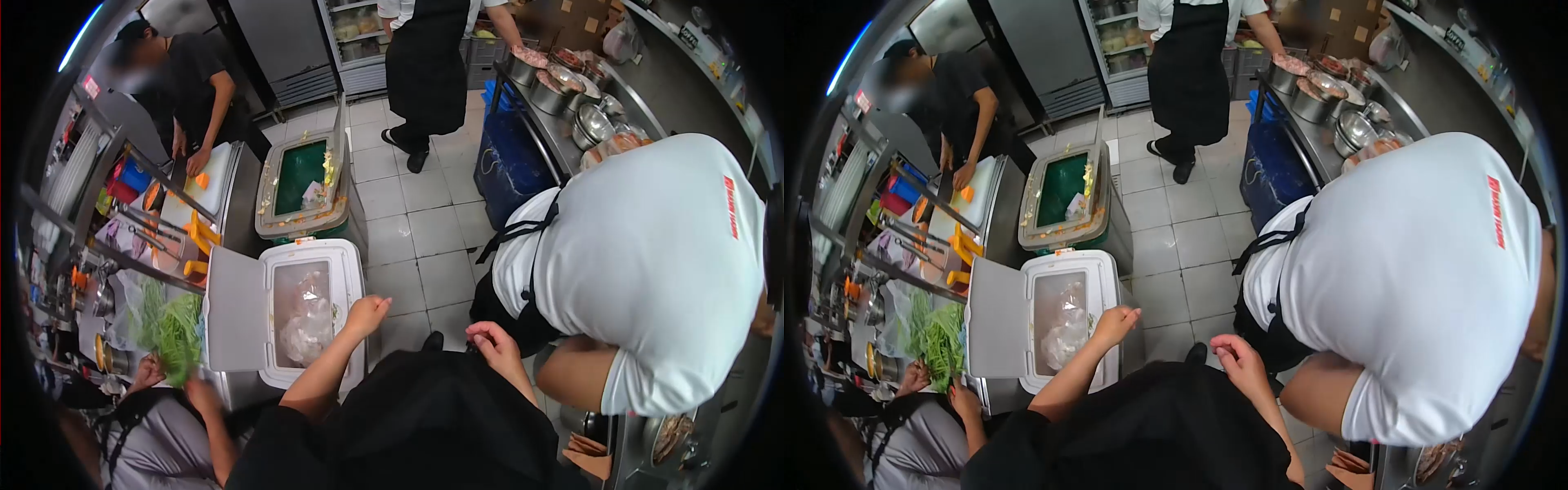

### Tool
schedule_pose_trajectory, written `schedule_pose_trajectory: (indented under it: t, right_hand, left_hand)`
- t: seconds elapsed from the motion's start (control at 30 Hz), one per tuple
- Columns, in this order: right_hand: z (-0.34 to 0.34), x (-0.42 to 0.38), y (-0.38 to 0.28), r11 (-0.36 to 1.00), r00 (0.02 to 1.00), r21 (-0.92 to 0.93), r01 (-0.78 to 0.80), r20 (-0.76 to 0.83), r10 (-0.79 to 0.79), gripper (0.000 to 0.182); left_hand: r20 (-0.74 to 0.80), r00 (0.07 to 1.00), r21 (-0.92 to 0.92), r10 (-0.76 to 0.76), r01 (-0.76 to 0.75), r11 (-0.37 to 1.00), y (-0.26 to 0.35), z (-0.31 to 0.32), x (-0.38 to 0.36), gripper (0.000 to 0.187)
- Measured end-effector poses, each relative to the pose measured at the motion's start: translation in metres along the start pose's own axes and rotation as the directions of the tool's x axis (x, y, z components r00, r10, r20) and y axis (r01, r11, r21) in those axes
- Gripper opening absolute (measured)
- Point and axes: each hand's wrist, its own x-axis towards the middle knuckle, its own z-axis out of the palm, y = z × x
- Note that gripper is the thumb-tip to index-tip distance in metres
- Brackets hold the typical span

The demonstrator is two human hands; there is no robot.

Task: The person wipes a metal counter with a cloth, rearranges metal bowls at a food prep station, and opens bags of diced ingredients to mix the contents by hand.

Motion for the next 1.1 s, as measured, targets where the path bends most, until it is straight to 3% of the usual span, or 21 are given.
schedule_pose_trajectory:
  t: [0.07, 0.1, 0.2, 0.23, 0.27, 0.33, 0.37, 0.43, 0.53, 0.6, 0.63, 0.67, 0.73, 0.87, 0.97, 1.03, 1.1]
  right_hand:
    - [-0.002, 0.023, -0.023, 0.999, 1.000, 0.047, 0.002, 0.003, -0.002, 0.020]
    - [-0.003, 0.036, -0.035, 0.993, 0.994, 0.034, 0.111, 0.009, -0.111, 0.020]
    - [-0.005, 0.072, -0.038, 0.948, 0.948, 0.003, 0.317, 0.003, -0.317, 0.022]
    - [-0.005, 0.083, -0.042, 0.949, 0.949, 0.002, 0.314, 0.004, -0.314, 0.023]
    - [-0.006, 0.094, -0.046, 0.952, 0.952, 0.002, 0.305, 0.008, -0.305, 0.024]
    - [-0.011, 0.121, -0.051, 0.953, 0.953, -0.022, 0.302, -0.033, -0.302, 0.024]
    - [-0.014, 0.136, -0.051, 0.954, 0.952, -0.052, 0.294, -0.073, -0.297, 0.024]
    - [-0.015, 0.174, -0.052, 0.955, 0.949, -0.095, 0.281, -0.120, -0.291, 0.023]
    - [-0.015, 0.240, -0.054, 0.970, 0.951, -0.151, 0.192, -0.215, -0.222, 0.021]
    - [-0.019, 0.290, -0.039, 0.997, 0.936, 0.022, 0.080, -0.345, -0.067, 0.019]
    - [-0.022, 0.318, -0.024, 0.980, 0.896, 0.110, 0.163, -0.433, -0.100, 0.018]
    - [-0.029, 0.347, -0.015, 0.964, 0.860, 0.225, 0.142, -0.511, -0.007, 0.020]
    - [-0.040, 0.398, -0.014, 0.952, 0.765, 0.288, 0.098, -0.634, 0.113, 0.022]
    - [-0.073, 0.480, 0.018, 0.937, 0.760, 0.345, -0.049, -0.596, 0.259, 0.028]
    - [-0.103, 0.527, 0.073, 0.914, 0.771, 0.180, -0.363, -0.493, 0.403, 0.037]
    - [-0.124, 0.549, 0.148, 0.889, 0.761, 0.180, -0.421, -0.464, 0.454, 0.024]
    - [-0.142, 0.562, 0.222, 0.767, 0.691, 0.208, -0.607, -0.339, 0.639, 0.017]
  left_hand:
    - [0.034, 0.998, 0.024, -0.047, 0.047, 0.999, 0.009, -0.014, 0.017, 0.046]
    - [0.002, 0.998, -0.029, -0.057, 0.057, 0.998, 0.027, -0.029, 0.030, 0.044]
    - [-0.200, 0.980, -0.260, 0.007, -0.060, 0.964, 0.048, -0.068, 0.089, 0.045]
    - [-0.223, 0.975, -0.329, 0.010, -0.085, 0.940, 0.063, -0.095, 0.112, 0.043]
    - [-0.302, 0.951, -0.272, 0.069, -0.155, 0.950, 0.068, -0.121, 0.139, 0.038]
    - [-0.376, 0.926, -0.169, 0.031, -0.101, 0.980, 0.072, -0.175, 0.200, 0.038]
    - [-0.416, 0.904, -0.193, 0.099, -0.194, 0.962, 0.085, -0.200, 0.226, 0.040]
    - [-0.488, 0.871, -0.237, 0.055, -0.193, 0.952, 0.085, -0.239, 0.286, 0.044]
    - [-0.527, 0.850, -0.330, 0.008, -0.213, 0.920, 0.073, -0.275, 0.359, 0.043]
    - [-0.527, 0.850, -0.378, -0.002, -0.232, 0.896, 0.045, -0.283, 0.406, 0.043]
    - [-0.500, 0.866, -0.398, -0.008, -0.221, 0.890, 0.034, -0.285, 0.427, 0.043]
    - [-0.474, 0.880, -0.419, -0.014, -0.212, 0.883, 0.027, -0.289, 0.446, 0.043]
    - [-0.452, 0.889, -0.465, -0.078, -0.160, 0.870, 0.017, -0.296, 0.481, 0.041]
    - [-0.448, 0.889, -0.485, -0.092, -0.155, 0.860, 0.032, -0.319, 0.549, 0.041]
    - [-0.420, 0.905, -0.474, -0.064, -0.159, 0.866, 0.033, -0.344, 0.600, 0.040]
    - [-0.386, 0.920, -0.457, -0.061, -0.133, 0.879, 0.034, -0.354, 0.635, 0.039]
    - [-0.367, 0.930, -0.425, -0.031, -0.138, 0.895, 0.038, -0.357, 0.662, 0.035]
